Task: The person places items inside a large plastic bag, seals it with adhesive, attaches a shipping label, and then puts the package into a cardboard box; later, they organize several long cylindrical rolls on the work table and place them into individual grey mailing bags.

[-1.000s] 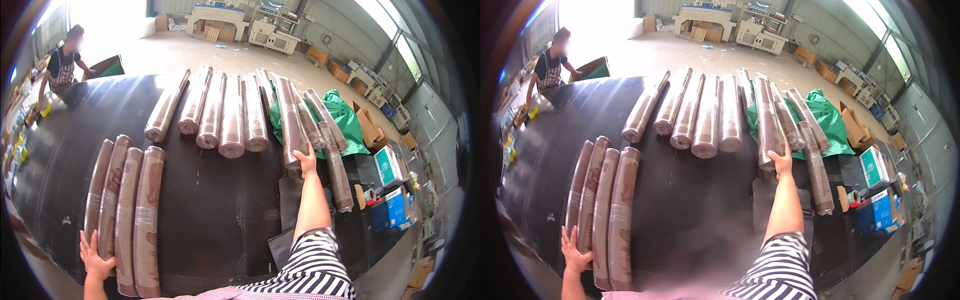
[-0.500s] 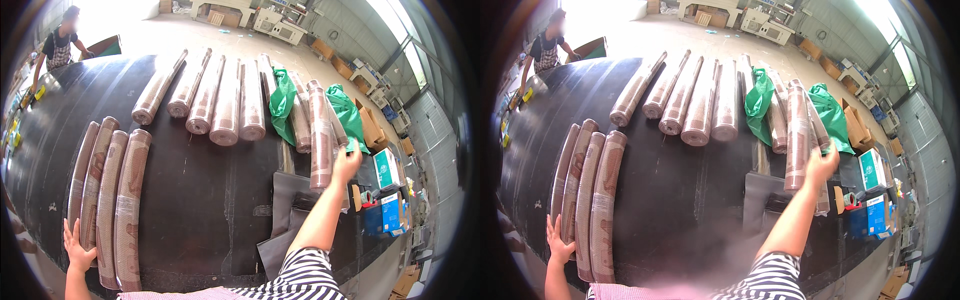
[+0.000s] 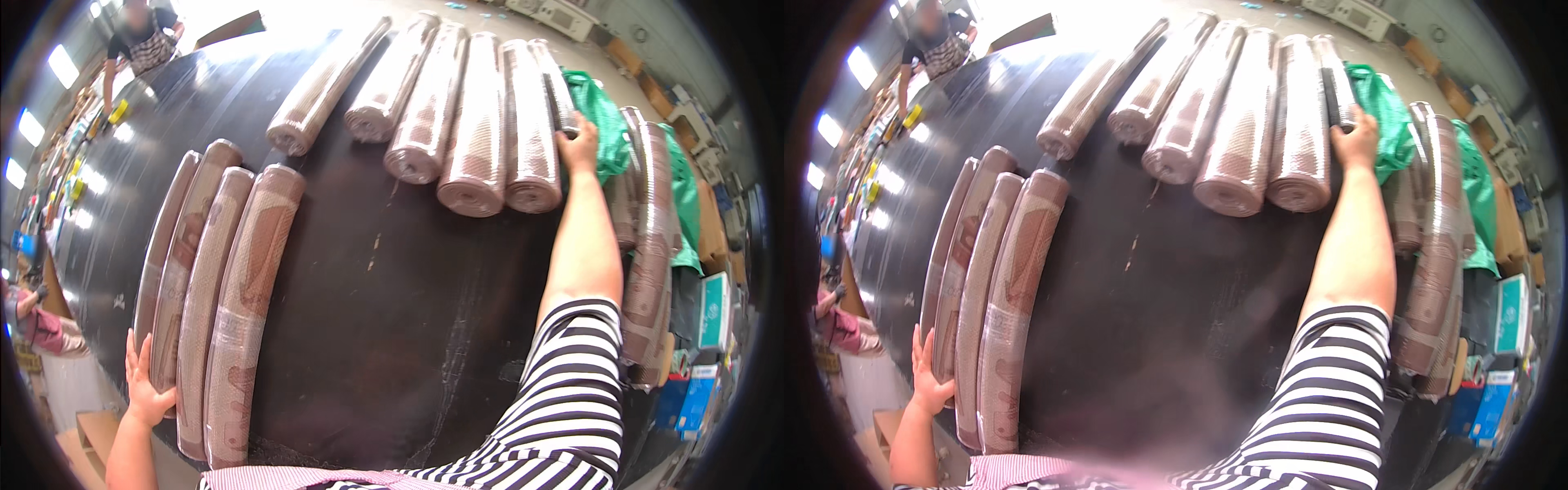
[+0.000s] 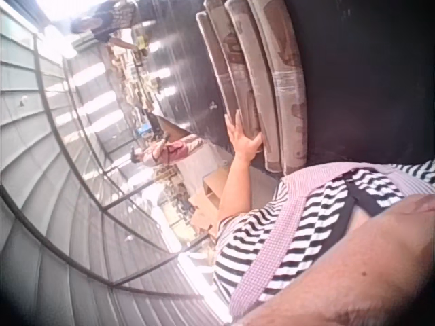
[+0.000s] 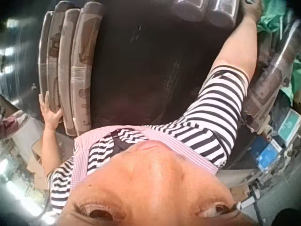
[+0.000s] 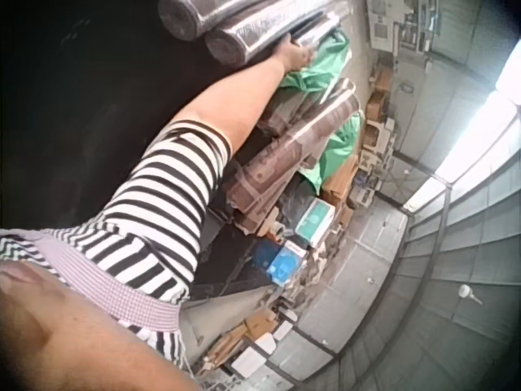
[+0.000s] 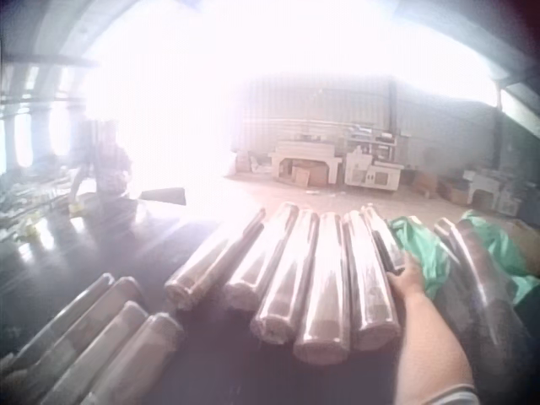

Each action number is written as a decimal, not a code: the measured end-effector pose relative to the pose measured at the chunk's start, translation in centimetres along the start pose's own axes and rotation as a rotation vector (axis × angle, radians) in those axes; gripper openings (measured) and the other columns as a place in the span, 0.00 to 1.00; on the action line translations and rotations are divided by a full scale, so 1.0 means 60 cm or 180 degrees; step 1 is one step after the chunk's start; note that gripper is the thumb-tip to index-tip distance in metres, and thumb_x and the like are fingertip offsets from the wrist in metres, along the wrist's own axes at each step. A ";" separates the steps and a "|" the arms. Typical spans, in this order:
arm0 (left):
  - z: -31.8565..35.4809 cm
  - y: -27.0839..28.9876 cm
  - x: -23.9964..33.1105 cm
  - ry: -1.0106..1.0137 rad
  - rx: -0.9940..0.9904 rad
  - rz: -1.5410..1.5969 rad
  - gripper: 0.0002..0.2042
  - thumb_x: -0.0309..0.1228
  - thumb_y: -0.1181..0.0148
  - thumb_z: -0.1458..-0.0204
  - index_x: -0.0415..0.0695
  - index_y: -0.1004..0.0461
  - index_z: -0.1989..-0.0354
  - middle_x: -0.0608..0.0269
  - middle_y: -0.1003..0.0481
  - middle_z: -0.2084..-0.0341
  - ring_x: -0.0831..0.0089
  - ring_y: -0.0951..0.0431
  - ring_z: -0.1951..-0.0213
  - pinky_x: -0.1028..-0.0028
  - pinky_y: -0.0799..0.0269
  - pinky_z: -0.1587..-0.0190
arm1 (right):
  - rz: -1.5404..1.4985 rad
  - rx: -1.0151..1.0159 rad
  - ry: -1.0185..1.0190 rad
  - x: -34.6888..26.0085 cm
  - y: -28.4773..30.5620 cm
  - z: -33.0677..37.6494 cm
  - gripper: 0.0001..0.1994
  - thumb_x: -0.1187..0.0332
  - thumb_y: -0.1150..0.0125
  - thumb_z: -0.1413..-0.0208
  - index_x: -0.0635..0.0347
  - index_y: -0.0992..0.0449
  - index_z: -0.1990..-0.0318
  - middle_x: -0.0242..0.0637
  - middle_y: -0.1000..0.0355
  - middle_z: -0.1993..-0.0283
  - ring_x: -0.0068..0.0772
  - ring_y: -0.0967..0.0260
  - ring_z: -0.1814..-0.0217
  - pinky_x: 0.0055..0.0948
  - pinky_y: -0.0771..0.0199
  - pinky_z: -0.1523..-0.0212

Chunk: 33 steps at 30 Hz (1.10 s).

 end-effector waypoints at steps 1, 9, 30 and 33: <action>-0.008 -0.004 -0.001 -0.0092 -0.0021 -0.0060 0.52 0.47 0.30 0.71 0.57 0.46 0.29 0.42 0.58 0.28 0.43 0.51 0.29 0.51 0.52 0.31 | 0.0271 0.0345 0.0050 0.028 -0.012 -0.006 0.39 0.57 0.29 0.55 0.53 0.36 0.34 0.56 0.38 0.34 0.57 0.41 0.33 0.43 0.41 0.32; -0.007 0.001 -0.010 0.0058 -0.0182 0.0051 0.53 0.46 0.29 0.71 0.59 0.47 0.28 0.40 0.60 0.28 0.44 0.54 0.28 0.50 0.55 0.30 | 0.0578 0.0507 -0.0794 0.022 -0.029 0.006 0.29 0.56 0.28 0.55 0.46 0.34 0.46 0.53 0.29 0.54 0.58 0.29 0.52 0.51 0.28 0.51; 0.012 0.038 -0.003 0.0485 -0.0532 0.0227 0.52 0.50 0.28 0.67 0.71 0.50 0.28 0.45 0.67 0.26 0.40 0.60 0.28 0.45 0.59 0.31 | -0.5254 -0.2566 -0.1641 -0.419 0.567 0.680 0.38 0.62 0.27 0.60 0.65 0.39 0.40 0.39 0.26 0.55 0.35 0.25 0.54 0.34 0.24 0.53; 0.012 0.034 -0.009 0.0431 -0.0549 0.0129 0.55 0.49 0.27 0.68 0.72 0.54 0.27 0.44 0.68 0.26 0.40 0.58 0.28 0.46 0.54 0.32 | -0.5296 -0.2317 -0.2112 -0.576 0.564 0.792 0.53 0.60 0.26 0.58 0.63 0.55 0.27 0.40 0.33 0.41 0.36 0.31 0.42 0.35 0.28 0.46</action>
Point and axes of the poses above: each hand's wrist, its own z-axis away from the middle knuckle, its own y-axis out of the back of the hand, x = y × z, the point moved 1 cm from there along -z, towards the middle knuckle
